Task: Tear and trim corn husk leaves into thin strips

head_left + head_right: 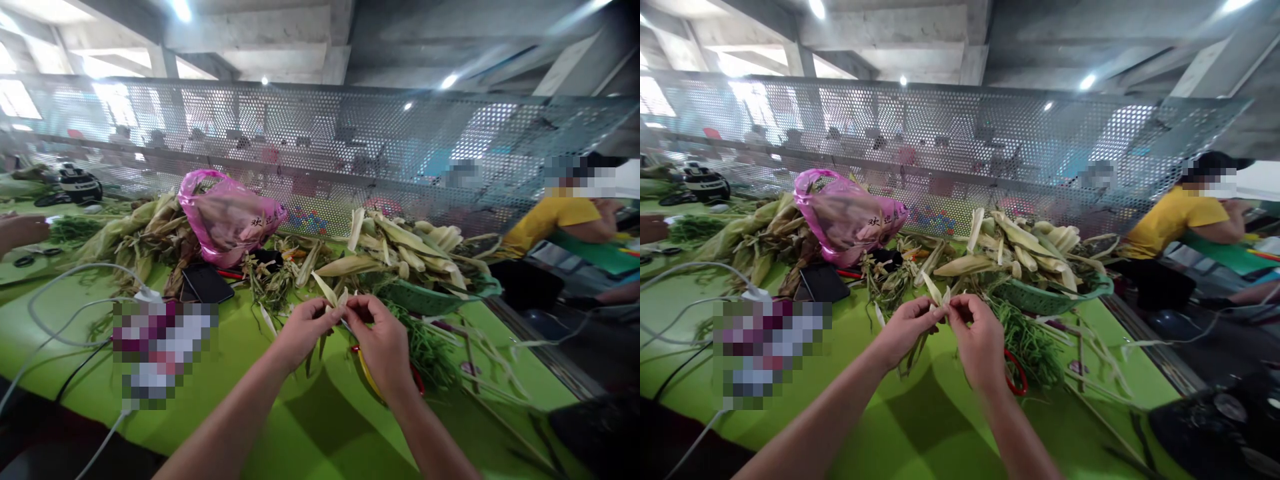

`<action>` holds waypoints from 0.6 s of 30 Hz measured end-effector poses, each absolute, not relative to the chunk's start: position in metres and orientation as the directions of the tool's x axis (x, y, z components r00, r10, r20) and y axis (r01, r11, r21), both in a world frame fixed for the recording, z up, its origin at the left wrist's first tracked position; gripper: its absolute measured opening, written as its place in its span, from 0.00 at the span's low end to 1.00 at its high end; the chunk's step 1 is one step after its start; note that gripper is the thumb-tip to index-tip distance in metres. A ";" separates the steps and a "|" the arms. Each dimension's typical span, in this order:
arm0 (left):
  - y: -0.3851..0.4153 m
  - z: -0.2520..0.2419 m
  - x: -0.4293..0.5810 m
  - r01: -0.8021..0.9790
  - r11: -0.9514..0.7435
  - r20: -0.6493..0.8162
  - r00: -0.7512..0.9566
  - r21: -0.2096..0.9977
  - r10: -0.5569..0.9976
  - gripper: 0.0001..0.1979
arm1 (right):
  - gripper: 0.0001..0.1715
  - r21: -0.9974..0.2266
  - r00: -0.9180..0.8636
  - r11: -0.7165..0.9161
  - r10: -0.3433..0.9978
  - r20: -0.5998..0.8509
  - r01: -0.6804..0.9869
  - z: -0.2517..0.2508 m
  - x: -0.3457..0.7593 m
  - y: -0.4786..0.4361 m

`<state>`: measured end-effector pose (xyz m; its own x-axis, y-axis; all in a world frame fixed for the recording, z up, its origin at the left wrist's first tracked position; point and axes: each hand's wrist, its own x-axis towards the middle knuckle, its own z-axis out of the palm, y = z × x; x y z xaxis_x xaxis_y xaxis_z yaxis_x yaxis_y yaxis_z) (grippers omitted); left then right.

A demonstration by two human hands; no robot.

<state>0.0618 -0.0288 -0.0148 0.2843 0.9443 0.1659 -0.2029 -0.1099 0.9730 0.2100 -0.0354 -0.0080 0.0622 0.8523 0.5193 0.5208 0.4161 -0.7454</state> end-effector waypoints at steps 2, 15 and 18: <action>-0.029 -0.014 0.062 -0.216 -0.093 0.151 0.273 0.972 0.950 0.16 | 0.11 -0.768 0.100 0.405 0.852 0.514 0.497 -0.009 0.209 -0.035; -0.017 -0.022 0.059 -0.466 0.048 -0.012 0.080 0.883 0.997 0.14 | 0.12 -0.921 0.029 0.336 0.937 0.348 0.197 -0.010 0.196 -0.038; -0.019 -0.021 0.059 -0.434 0.052 -0.003 0.115 0.900 0.993 0.14 | 0.13 -0.947 0.034 0.306 0.950 0.310 0.092 -0.012 0.201 -0.034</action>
<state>0.0587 -0.0186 -0.0212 0.1149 0.9934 -0.0026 -0.4335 0.0525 0.8996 0.2009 -0.0339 -0.0115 0.0339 0.9500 0.3105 0.0916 0.3064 -0.9475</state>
